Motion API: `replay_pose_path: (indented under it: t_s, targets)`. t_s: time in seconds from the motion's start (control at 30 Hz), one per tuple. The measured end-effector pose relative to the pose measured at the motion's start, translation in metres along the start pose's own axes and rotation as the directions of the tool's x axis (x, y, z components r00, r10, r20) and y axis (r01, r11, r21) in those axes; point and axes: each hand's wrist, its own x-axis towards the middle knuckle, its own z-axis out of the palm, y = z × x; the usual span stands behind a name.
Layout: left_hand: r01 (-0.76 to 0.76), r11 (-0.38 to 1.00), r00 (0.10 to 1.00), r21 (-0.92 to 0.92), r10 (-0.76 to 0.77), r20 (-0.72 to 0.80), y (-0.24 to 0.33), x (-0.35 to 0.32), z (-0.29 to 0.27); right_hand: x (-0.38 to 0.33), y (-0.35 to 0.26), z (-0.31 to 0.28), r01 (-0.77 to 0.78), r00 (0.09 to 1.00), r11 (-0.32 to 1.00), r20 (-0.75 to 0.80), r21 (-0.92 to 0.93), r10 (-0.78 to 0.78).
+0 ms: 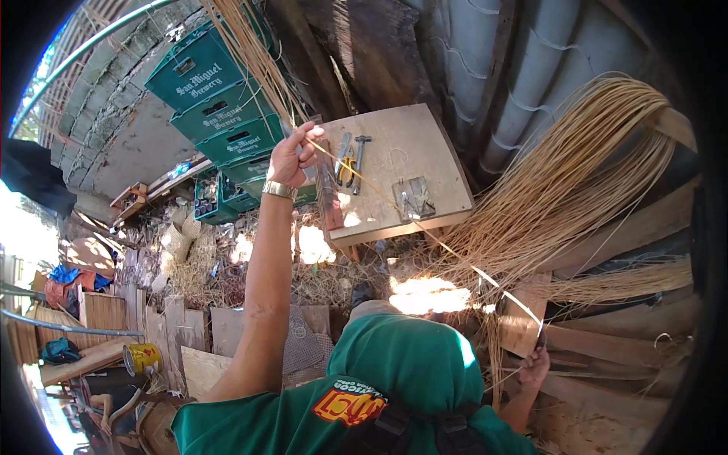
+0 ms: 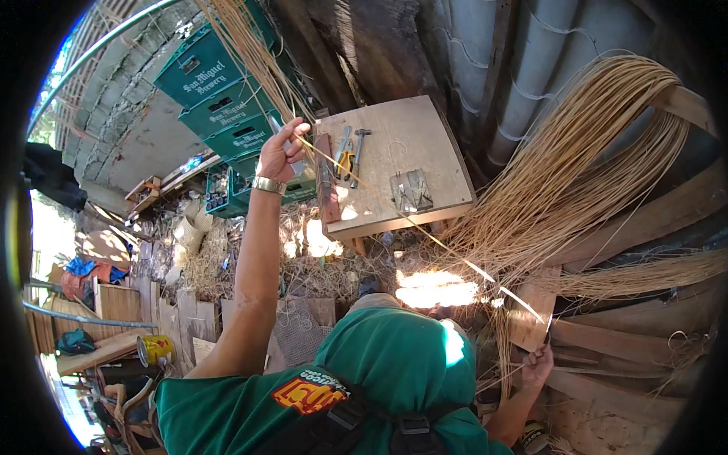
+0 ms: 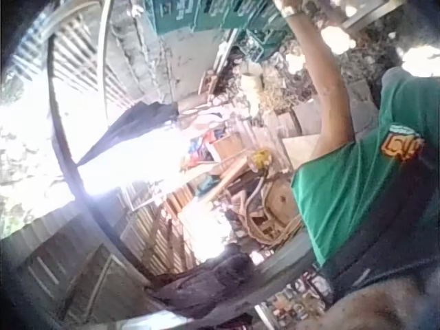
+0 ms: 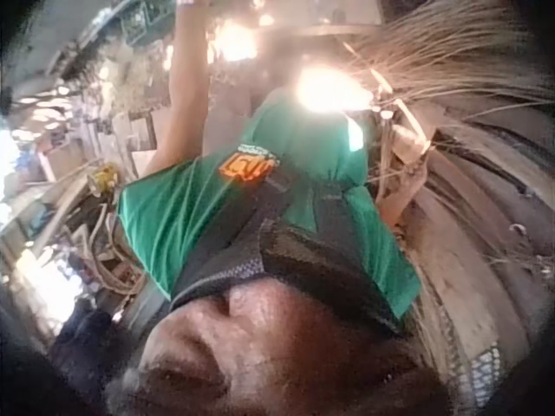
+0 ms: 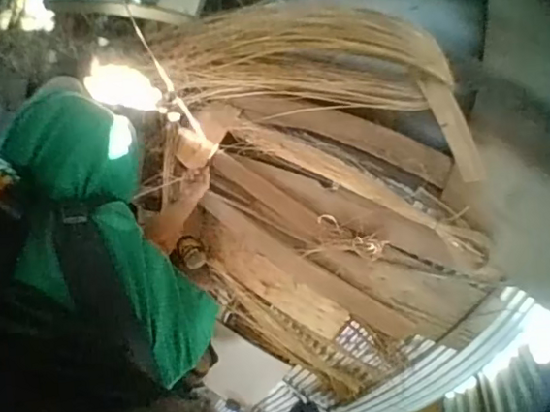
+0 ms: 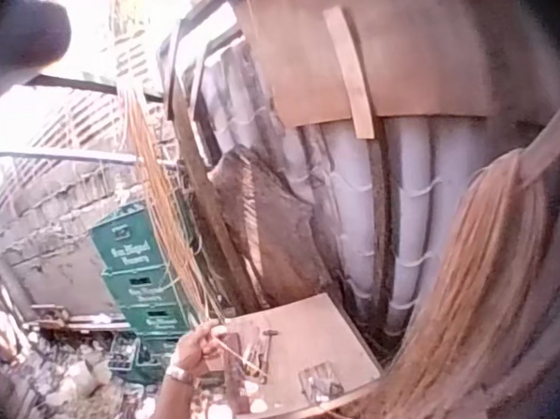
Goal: Splitting and cleaning long rattan strips using a knife in a workshop.
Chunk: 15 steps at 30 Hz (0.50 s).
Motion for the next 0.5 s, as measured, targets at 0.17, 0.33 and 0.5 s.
replay_pose_path:
  t_s: [0.17,0.33,0.5]
  targets:
    - [-0.128,0.991,0.991,-0.028,0.127,-0.031,-0.001,-0.003,-0.013,0.011,-0.047,0.002,0.127,0.991,0.972,-0.007,-0.197,-0.131]
    - [-0.127,0.983,0.938,0.132,0.162,-0.307,-0.005,-0.011,-0.034,0.028,-0.092,0.031,0.044,0.994,0.668,-0.037,-0.743,-0.107]
    - [-0.092,0.979,0.909,0.181,0.157,-0.387,-0.01,-0.027,-0.046,0.03,-0.124,0.071,0.106,0.989,0.54,0.034,-0.835,-0.14]
